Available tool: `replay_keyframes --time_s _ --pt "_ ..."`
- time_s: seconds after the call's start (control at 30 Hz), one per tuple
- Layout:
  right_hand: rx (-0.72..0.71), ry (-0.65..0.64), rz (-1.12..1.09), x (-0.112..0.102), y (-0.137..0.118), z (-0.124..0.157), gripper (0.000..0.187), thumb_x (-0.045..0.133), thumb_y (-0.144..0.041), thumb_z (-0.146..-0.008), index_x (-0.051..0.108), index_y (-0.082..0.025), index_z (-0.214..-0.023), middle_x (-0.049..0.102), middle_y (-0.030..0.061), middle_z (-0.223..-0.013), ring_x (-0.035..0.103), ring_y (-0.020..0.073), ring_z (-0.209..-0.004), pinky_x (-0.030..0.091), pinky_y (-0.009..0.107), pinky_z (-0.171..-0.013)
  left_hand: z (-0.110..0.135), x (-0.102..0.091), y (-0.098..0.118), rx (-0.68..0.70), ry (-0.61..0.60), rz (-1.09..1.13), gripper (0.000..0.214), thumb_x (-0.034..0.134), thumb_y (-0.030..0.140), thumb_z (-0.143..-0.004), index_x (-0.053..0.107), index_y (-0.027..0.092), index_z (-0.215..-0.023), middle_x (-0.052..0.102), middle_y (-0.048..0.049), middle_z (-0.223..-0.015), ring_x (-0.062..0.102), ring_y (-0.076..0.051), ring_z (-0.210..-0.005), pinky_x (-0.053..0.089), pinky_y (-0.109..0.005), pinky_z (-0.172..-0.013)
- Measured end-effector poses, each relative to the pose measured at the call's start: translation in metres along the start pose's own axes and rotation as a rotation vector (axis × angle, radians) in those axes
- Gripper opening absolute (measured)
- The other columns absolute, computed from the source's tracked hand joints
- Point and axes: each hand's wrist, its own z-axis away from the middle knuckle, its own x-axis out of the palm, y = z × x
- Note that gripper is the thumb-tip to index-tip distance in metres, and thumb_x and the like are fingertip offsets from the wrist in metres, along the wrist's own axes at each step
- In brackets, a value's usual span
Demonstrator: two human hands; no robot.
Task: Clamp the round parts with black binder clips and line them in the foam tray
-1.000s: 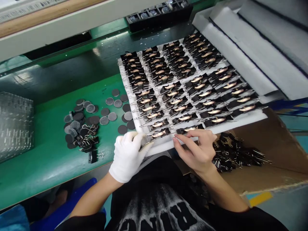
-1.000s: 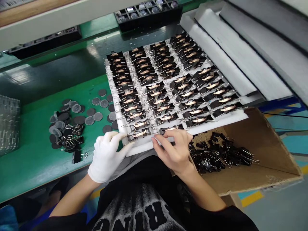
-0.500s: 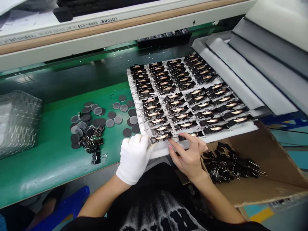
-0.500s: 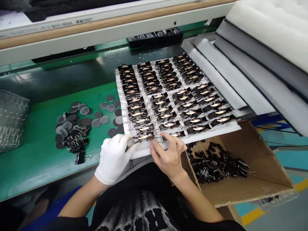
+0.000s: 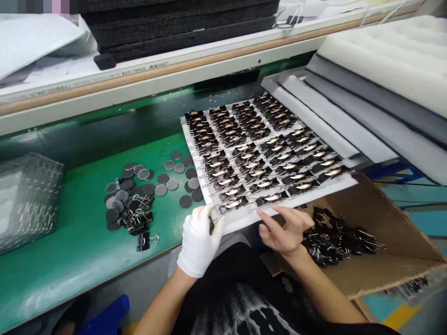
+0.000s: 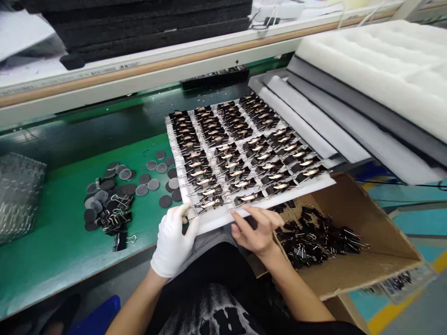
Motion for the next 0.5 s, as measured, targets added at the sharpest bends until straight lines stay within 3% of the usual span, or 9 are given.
replay_keyframes --time_s 0.07,0.17,0.23,0.33,0.43,0.5 --pt "0.086 0.105 0.142 -0.004 0.031 -0.004 0.032 0.053 -0.043 -0.096 0.079 -0.028 -0.108 0.064 0.0125 -0.109 0.057 0.0291 -0.099 0.046 0.045 -0.086 -0.001 0.004 -0.004 0.028 0.028 0.028 0.033 0.06 0.033 -0.1 0.056 0.02 -0.13 0.068 -0.0099 -0.108 0.065 -0.023 -0.089 0.053 -0.041 -0.083" --pt "0.511 0.083 0.226 -0.019 0.09 -0.028 0.057 0.03 -0.05 -0.101 0.075 -0.016 -0.107 0.064 0.0182 -0.114 0.059 0.0331 -0.111 0.04 0.054 -0.104 -0.003 0.003 -0.01 0.053 0.012 0.052 0.038 0.059 0.037 -0.1 0.055 0.019 -0.133 0.067 -0.0115 -0.111 0.065 -0.026 -0.095 0.054 -0.044 -0.087" --pt "0.718 -0.135 0.162 -0.032 0.128 -0.049 0.065 0.016 -0.047 -0.105 0.067 -0.011 -0.122 0.064 0.0215 -0.127 0.055 0.0303 -0.127 0.038 0.047 -0.111 -0.005 -0.002 -0.013 0.032 0.024 0.112 0.047 0.057 0.041 -0.101 0.051 0.017 -0.141 0.063 -0.0152 -0.121 0.063 -0.028 -0.107 0.054 -0.047 -0.092" --pt "0.813 -0.421 0.077 -0.045 0.174 -0.073 0.052 0.026 -0.046 -0.106 0.069 -0.017 -0.113 0.072 0.0177 -0.12 0.063 0.0268 -0.118 0.045 0.036 -0.101 -0.016 -0.018 -0.013 -0.09 0.053 0.296 0.052 0.047 0.044 -0.105 0.045 0.017 -0.149 0.055 -0.0183 -0.142 0.056 -0.029 -0.13 0.05 -0.05 -0.108" --pt "0.917 -0.643 0.076 -0.046 0.204 -0.078 0.047 0.032 -0.047 -0.105 0.068 -0.017 -0.098 0.074 0.0216 -0.107 0.067 0.033 -0.108 0.046 0.04 -0.095 -0.045 -0.037 -0.008 -0.318 0.031 0.665 0.054 0.036 0.052 -0.108 0.045 0.02 -0.151 0.05 -0.0152 -0.156 0.052 -0.026 -0.143 0.042 -0.047 -0.121" --pt "0.985 -0.712 0.1 -0.042 0.216 -0.073 0.052 0.028 -0.048 -0.105 0.067 -0.014 -0.102 0.072 0.0286 -0.113 0.066 0.0388 -0.112 0.045 0.045 -0.097 -0.078 -0.048 -0.006 -0.496 0.045 0.969 0.062 0.029 0.058 -0.107 0.044 0.018 -0.151 0.045 -0.0165 -0.162 0.05 -0.025 -0.147 0.04 -0.043 -0.125"
